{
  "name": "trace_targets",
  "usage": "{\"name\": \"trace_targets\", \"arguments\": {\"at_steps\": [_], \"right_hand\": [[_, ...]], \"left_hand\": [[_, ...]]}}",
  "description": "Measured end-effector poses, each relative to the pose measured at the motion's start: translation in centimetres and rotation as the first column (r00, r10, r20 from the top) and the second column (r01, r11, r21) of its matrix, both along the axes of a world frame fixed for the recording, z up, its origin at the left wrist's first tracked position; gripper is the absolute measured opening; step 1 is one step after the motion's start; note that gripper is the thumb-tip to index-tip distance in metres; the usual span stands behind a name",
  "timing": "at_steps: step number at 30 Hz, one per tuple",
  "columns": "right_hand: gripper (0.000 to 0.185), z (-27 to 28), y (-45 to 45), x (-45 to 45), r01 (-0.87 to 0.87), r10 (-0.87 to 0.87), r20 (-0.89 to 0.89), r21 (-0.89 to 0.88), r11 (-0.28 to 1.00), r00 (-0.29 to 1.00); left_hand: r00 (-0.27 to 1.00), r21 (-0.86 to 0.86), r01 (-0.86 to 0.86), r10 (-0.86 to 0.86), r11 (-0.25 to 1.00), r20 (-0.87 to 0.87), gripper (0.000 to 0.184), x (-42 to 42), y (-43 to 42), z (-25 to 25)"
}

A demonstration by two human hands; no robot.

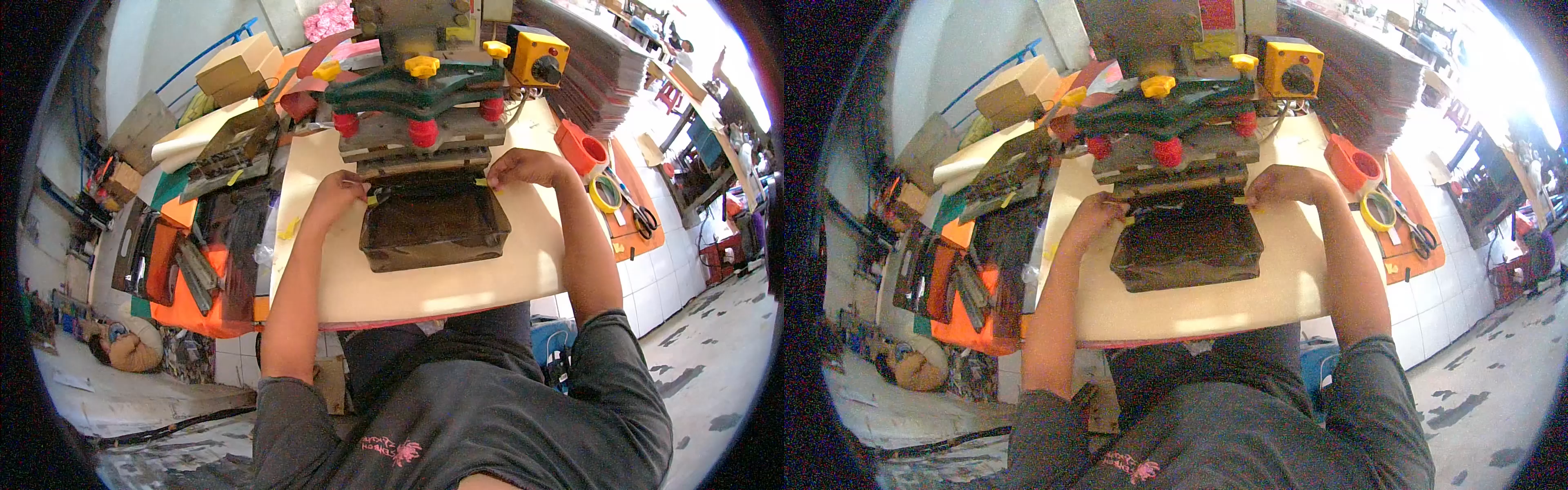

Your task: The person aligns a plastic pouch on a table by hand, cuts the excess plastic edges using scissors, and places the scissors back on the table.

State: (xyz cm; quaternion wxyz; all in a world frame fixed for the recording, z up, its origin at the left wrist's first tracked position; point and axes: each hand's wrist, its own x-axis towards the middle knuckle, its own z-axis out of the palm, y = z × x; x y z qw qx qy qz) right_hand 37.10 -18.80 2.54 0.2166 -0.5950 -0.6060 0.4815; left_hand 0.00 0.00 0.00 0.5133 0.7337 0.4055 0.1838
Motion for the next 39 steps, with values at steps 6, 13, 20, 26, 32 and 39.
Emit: {"name": "trace_targets", "arguments": {"at_steps": [6,13,20,26,32,39], "right_hand": [[0.021,-0.3,-0.6,-0.7,0.024,-0.022,-0.036,0.045,0.999,0.999],[0.022,-1.0,-2.6,-3.0,0.226,-0.231,-0.002,0.199,0.954,0.973],[0.022,-0.9,-4.3,-4.1,0.020,-0.084,0.103,0.504,0.863,0.991],[0.033,-3.0,-5.1,-4.8,-0.205,-0.150,0.529,0.552,0.808,0.835],[0.046,-3.9,-4.5,-5.2,-0.315,-0.096,0.624,0.514,0.798,0.776],[0.052,-4.5,-4.3,-4.6,-0.420,-0.090,0.750,0.461,0.782,0.656]], "left_hand": [[0.992,0.175,-0.031,0.009,0.984,0.127,0.030,-0.2,-1.1,-1.6],[0.988,0.286,-0.098,0.059,0.953,0.139,0.032,-0.2,-1.8,-1.7],[0.991,0.338,-0.126,0.103,0.933,0.084,0.034,0.0,-2.5,-0.9],[0.991,0.386,-0.127,0.102,0.914,0.086,0.036,0.1,-2.5,-0.9],[0.990,0.339,-0.132,0.108,0.932,0.090,0.035,0.2,-2.9,-0.3],[0.990,0.357,-0.138,0.114,0.924,0.088,0.035,0.1,-3.0,-0.3]]}}
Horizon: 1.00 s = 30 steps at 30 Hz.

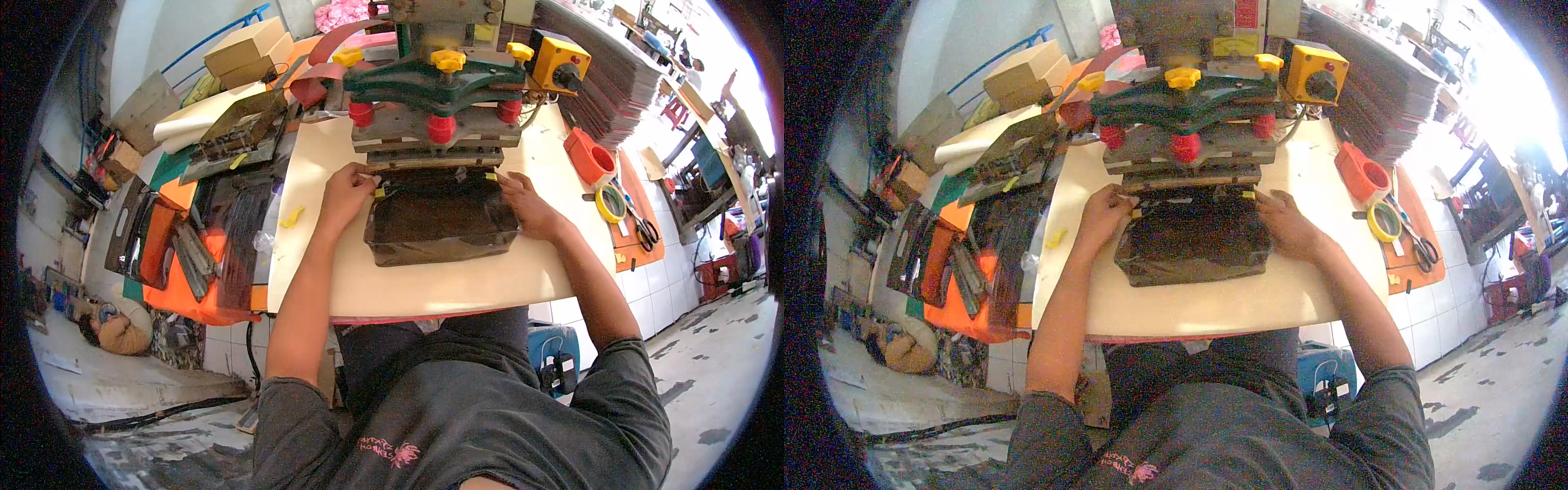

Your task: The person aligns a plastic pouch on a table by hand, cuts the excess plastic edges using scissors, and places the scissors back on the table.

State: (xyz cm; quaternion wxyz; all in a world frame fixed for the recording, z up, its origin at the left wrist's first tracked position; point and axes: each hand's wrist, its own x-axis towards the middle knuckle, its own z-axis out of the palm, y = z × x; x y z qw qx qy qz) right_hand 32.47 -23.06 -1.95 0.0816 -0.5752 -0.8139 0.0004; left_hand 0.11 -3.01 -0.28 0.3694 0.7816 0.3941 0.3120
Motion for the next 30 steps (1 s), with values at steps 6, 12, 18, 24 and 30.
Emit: {"name": "trace_targets", "arguments": {"at_steps": [6,12,18,24,30], "right_hand": [[0.053,0.2,0.0,-0.3,-0.002,0.002,-0.038,0.006,1.000,0.999],[0.057,0.4,-0.1,-0.4,-0.025,0.023,-0.073,-0.019,1.000,0.997],[0.054,-1.9,0.4,0.7,0.052,-0.050,-0.085,0.014,0.999,0.995],[0.065,-2.2,0.5,-0.4,0.176,-0.165,-0.257,0.020,0.984,0.952],[0.061,-1.7,1.4,-2.2,-0.075,0.082,-0.171,0.049,0.996,0.982]], "left_hand": [[0.999,0.022,-0.011,0.011,1.000,-0.033,0.035,0.0,0.2,-0.2],[1.000,0.003,-0.006,0.006,1.000,-0.014,0.035,0.0,0.4,-0.4],[1.000,-0.036,0.003,-0.004,0.999,-0.013,0.036,0.0,0.9,-0.9],[0.999,-0.074,0.005,-0.003,0.997,0.035,0.037,0.0,1.6,-1.9],[0.993,-0.145,0.059,-0.044,0.988,0.107,0.036,0.1,0.9,-1.0]]}}
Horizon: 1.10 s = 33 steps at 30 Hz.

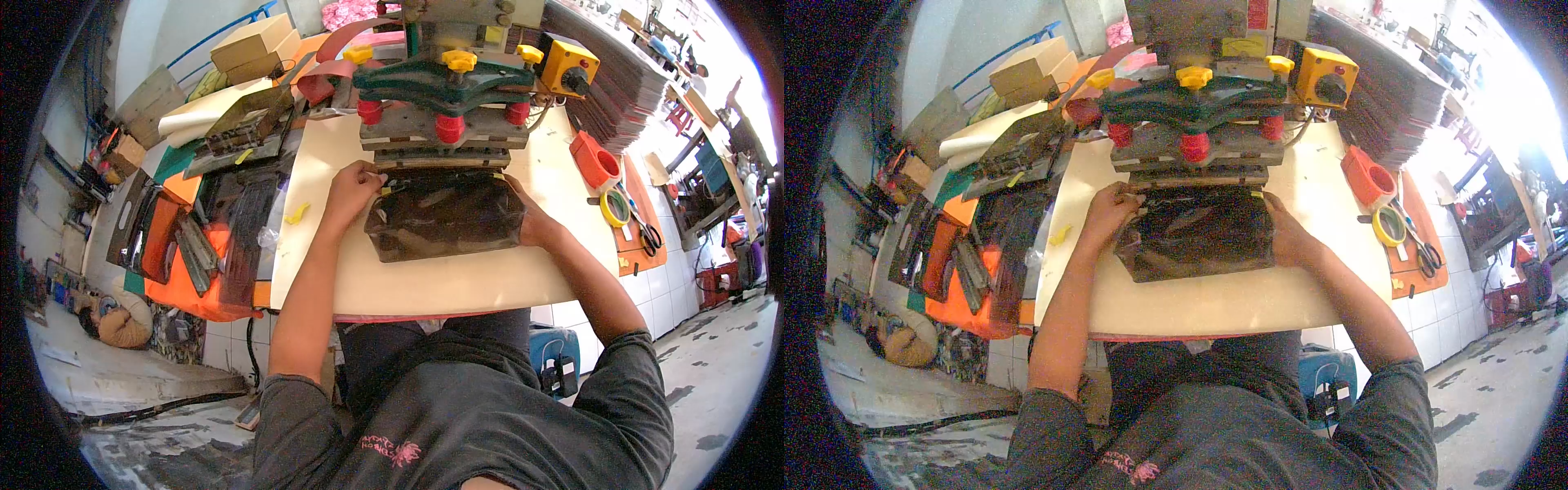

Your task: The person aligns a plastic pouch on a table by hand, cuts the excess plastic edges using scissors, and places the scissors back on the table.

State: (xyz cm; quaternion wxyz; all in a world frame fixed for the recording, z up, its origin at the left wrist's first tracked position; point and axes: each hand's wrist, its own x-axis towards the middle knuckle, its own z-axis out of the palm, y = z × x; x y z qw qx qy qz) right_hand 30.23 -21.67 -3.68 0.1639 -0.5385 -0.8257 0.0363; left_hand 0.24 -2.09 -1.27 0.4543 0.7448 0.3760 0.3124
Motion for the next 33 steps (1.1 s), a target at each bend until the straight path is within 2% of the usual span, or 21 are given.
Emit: {"name": "trace_targets", "arguments": {"at_steps": [3,5,11,12,14,18,21,24,27,29,33], "right_hand": [[0.058,2.4,-0.4,-1.6,-0.037,0.037,0.004,0.015,0.999,0.999],[0.059,3.0,-0.4,-2.2,0.009,-0.009,-0.009,-0.037,0.999,1.000],[0.066,2.0,0.0,-1.8,-0.018,0.015,0.114,0.029,0.999,0.993],[0.066,1.8,0.0,-1.7,-0.019,0.015,0.115,0.028,0.999,0.993],[0.065,1.5,0.1,-1.5,-0.016,0.016,0.005,0.005,1.000,1.000],[0.065,0.7,0.3,-1.1,-0.031,0.029,0.041,0.045,0.999,0.999],[0.057,0.2,0.4,-0.9,-0.039,0.028,0.115,0.093,0.995,0.993],[0.059,-1.0,1.0,-1.0,-0.051,0.054,-0.044,0.078,0.996,0.998],[0.061,-0.5,0.7,-1.9,-0.094,0.096,-0.043,0.029,0.995,0.994],[0.063,3.3,-0.4,-4.6,-0.074,0.023,-0.446,-0.096,0.993,0.895],[0.061,1.6,0.4,-4.8,-0.070,0.079,-0.370,0.037,0.997,0.926]], "left_hand": [[1.000,0.023,0.001,-0.001,1.000,-0.001,0.036,0.0,-0.4,0.5],[1.000,0.050,-0.002,0.003,0.999,-0.027,0.036,-0.1,-0.5,0.7],[0.999,0.044,0.003,-0.001,0.999,-0.044,0.036,-0.1,0.3,-0.1],[0.999,0.043,0.002,-0.001,0.999,-0.044,0.036,-0.1,0.3,-0.1],[0.999,0.039,-0.002,0.003,0.999,-0.043,0.036,-0.1,0.4,-0.1],[0.999,0.027,-0.009,0.010,1.000,-0.031,0.037,-0.1,0.4,-0.3],[1.000,0.016,-0.007,0.007,1.000,-0.015,0.037,0.0,0.6,-0.7],[1.000,-0.032,0.001,-0.001,0.999,-0.006,0.038,0.0,0.5,-0.4],[1.000,-0.006,0.007,-0.007,1.000,-0.025,0.040,0.0,0.6,-0.4],[1.000,-0.067,0.021,-0.020,0.998,0.013,0.041,0.0,0.5,-0.3],[1.000,-0.085,0.025,-0.024,0.996,0.017,0.041,0.0,0.9,-0.7]]}}
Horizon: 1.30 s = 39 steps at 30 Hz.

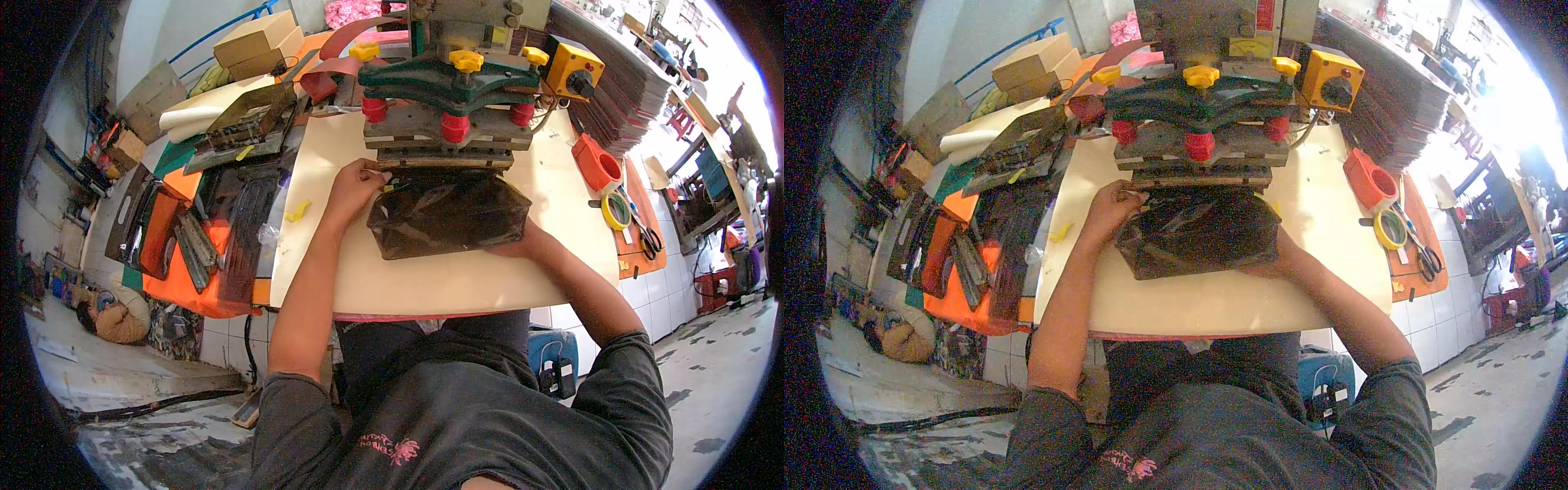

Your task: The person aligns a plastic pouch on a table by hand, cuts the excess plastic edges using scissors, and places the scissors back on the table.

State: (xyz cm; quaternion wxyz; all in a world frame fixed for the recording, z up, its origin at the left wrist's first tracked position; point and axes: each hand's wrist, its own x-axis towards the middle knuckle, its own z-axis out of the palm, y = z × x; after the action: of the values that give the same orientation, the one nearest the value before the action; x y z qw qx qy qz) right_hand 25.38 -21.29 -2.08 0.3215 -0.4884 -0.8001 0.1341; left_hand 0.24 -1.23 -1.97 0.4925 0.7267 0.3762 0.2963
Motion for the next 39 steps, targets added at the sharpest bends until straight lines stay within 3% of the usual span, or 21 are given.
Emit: {"name": "trace_targets", "arguments": {"at_steps": [3,8,14,20,24,27,32,35,39], "right_hand": [[0.054,-0.1,0.0,-0.8,0.036,-0.033,-0.076,0.042,0.998,0.997],[0.048,-0.1,-0.2,-1.0,0.101,-0.123,0.138,0.158,0.982,0.983],[0.049,0.4,-0.6,-1.4,0.123,-0.127,0.058,0.076,0.990,0.990],[0.048,-0.4,-0.8,-0.7,0.134,-0.139,0.090,0.053,0.990,0.986],[0.048,1.5,-1.2,-1.7,0.097,-0.115,0.126,0.140,0.985,0.985],[0.047,1.7,-0.9,-1.9,0.138,-0.141,0.065,0.043,0.989,0.988],[0.047,-0.1,-0.4,-1.0,0.132,-0.162,0.273,0.124,0.983,0.948],[0.049,1.4,-0.8,-1.8,0.153,-0.152,0.135,-0.003,0.988,0.979],[0.049,-0.8,-0.7,-0.5,0.082,-0.096,0.144,0.099,0.992,0.985]], "left_hand": [[1.000,0.023,-0.008,0.008,1.000,-0.017,0.041,0.0,-0.2,0.3],[1.000,0.018,-0.004,0.003,1.000,0.011,0.041,0.0,-0.3,0.3],[0.999,0.000,0.011,-0.011,1.000,0.033,0.039,-0.1,-0.4,0.5],[1.000,-0.019,0.002,-0.002,1.000,-0.001,0.040,-0.1,-0.7,1.1],[1.000,-0.025,0.007,-0.007,1.000,0.011,0.040,-0.1,-0.7,1.0],[1.000,-0.002,0.007,-0.007,1.000,0.001,0.041,-0.2,-0.9,1.3],[1.000,0.017,0.001,-0.001,1.000,-0.022,0.041,-0.2,-0.8,1.2],[0.998,0.013,0.041,-0.041,0.999,0.050,0.040,-0.3,-0.2,0.3],[0.998,0.022,0.040,-0.041,0.999,0.041,0.040,-0.3,-0.2,0.3]]}}
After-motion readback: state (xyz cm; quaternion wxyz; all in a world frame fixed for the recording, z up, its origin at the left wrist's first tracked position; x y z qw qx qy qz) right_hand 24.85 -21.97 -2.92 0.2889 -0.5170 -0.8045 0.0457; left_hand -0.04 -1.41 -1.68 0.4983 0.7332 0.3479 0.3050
